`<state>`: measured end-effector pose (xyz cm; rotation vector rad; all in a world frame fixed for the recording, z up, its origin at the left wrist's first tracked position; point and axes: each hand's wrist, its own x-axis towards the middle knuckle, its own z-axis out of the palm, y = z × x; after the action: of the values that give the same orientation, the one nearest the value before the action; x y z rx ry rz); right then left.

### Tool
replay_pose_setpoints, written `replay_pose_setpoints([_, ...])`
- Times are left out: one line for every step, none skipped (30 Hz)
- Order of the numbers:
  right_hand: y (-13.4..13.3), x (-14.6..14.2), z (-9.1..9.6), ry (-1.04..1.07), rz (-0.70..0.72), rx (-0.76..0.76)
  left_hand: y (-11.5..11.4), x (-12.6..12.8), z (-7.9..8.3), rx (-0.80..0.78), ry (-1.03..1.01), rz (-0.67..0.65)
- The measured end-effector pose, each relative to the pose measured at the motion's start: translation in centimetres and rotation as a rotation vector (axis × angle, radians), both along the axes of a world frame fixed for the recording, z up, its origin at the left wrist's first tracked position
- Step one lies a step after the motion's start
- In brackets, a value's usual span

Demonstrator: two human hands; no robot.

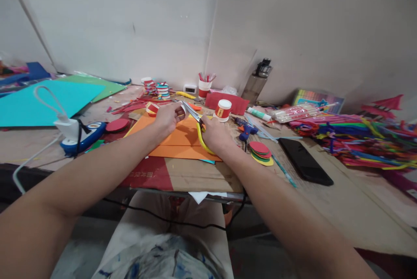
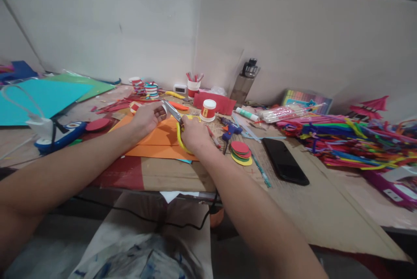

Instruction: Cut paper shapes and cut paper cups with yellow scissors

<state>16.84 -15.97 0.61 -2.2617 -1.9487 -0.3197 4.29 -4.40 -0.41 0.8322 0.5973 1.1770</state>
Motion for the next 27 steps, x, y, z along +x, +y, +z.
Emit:
replay_pose_setpoints([0.0,0.0,0.0,-0.001,-0.001,-0.001,0.0,0.0,0.0,0.021,0.006,0.002])
replay_pose_setpoints([-0.1,0.0,0.0,-0.004,-0.001,-0.002,-0.2,0.0,0.1,0.038,0.013,0.004])
replay_pose_setpoints([-0.1,0.0,0.0,-0.009,0.001,-0.003,-0.3,0.0,0.2,0.049,0.021,0.008])
replay_pose_setpoints([-0.2,0.1,0.1,-0.015,0.004,-0.003,-0.5,0.0,0.3,0.053,0.031,0.012])
replay_pose_setpoints([-0.3,0.1,0.1,-0.020,0.006,-0.005,-0.7,-0.1,0.4,0.055,0.041,0.014])
replay_pose_setpoints([-0.3,0.1,0.2,-0.022,0.005,-0.008,-0.9,-0.1,0.5,0.058,0.050,0.013])
replay_pose_setpoints([-0.4,0.2,0.2,-0.022,0.002,-0.011,-1.1,-0.1,0.6,0.060,0.058,0.006])
replay_pose_setpoints([-0.4,0.2,0.2,-0.018,-0.002,-0.017,-1.3,-0.1,0.7,0.061,0.063,-0.002])
replay_pose_setpoints([-0.5,0.2,0.3,-0.013,-0.008,-0.023,-1.5,-0.1,0.8,0.060,0.068,-0.010])
replay_pose_setpoints([-0.5,0.2,0.3,-0.008,-0.014,-0.027,-1.6,-0.1,0.9,0.060,0.071,-0.017])
replay_pose_setpoints([-0.5,0.2,0.3,-0.004,-0.016,-0.027,-1.7,0.0,0.9,0.060,0.072,-0.022])
replay_pose_setpoints([-0.5,0.3,0.2,-0.003,-0.015,-0.024,-1.7,0.0,0.9,0.062,0.073,-0.027])
replay_pose_setpoints([-0.5,0.3,0.2,-0.004,-0.013,-0.019,-1.7,0.0,0.8,0.066,0.073,-0.033])
replay_pose_setpoints([-0.4,0.3,0.1,-0.005,-0.011,-0.013,-1.7,0.0,0.7,0.070,0.072,-0.039])
replay_pose_setpoints([-0.4,0.4,0.1,-0.007,-0.008,-0.009,-1.7,0.0,0.6,0.073,0.072,-0.045])
replay_pose_setpoints([-0.4,0.4,0.1,-0.008,-0.007,-0.009,-1.6,0.0,0.5,0.076,0.073,-0.053])
replay_pose_setpoints([-0.3,0.4,0.0,-0.008,-0.007,-0.013,-1.5,0.0,0.4,0.078,0.075,-0.063])
replay_pose_setpoints([-0.3,0.5,0.0,-0.007,-0.009,-0.018,-1.5,0.0,0.2,0.081,0.078,-0.071])
replay_pose_setpoints([-0.3,0.5,0.0,-0.009,-0.013,-0.020,-1.5,0.0,0.2,0.084,0.083,-0.079])
replay_pose_setpoints([-0.3,0.5,0.0,-0.011,-0.016,-0.020,-1.5,0.0,0.1,0.088,0.088,-0.085])
replay_pose_setpoints([-0.3,0.4,0.0,-0.016,-0.019,-0.018,-1.5,0.0,0.1,0.090,0.092,-0.088])
replay_pose_setpoints([-0.3,0.4,0.0,-0.020,-0.023,-0.017,-1.5,0.0,0.1,0.090,0.095,-0.086])
replay_pose_setpoints([-0.3,0.4,0.0,-0.022,-0.025,-0.017,-1.6,0.1,0.2,0.090,0.096,-0.083])
replay_pose_setpoints([-0.3,0.4,0.1,-0.022,-0.027,-0.020,-1.6,0.1,0.2,0.090,0.094,-0.081])
replay_pose_setpoints([-0.3,0.4,0.1,-0.020,-0.029,-0.024,-1.7,0.1,0.2,0.091,0.089,-0.078])
replay_pose_setpoints([-0.3,0.4,0.1,-0.018,-0.031,-0.026,-1.7,0.1,0.3,0.092,0.082,-0.076])
replay_pose_setpoints([-0.4,0.4,0.0,-0.018,-0.032,-0.024,-1.8,0.1,0.3,0.092,0.074,-0.073])
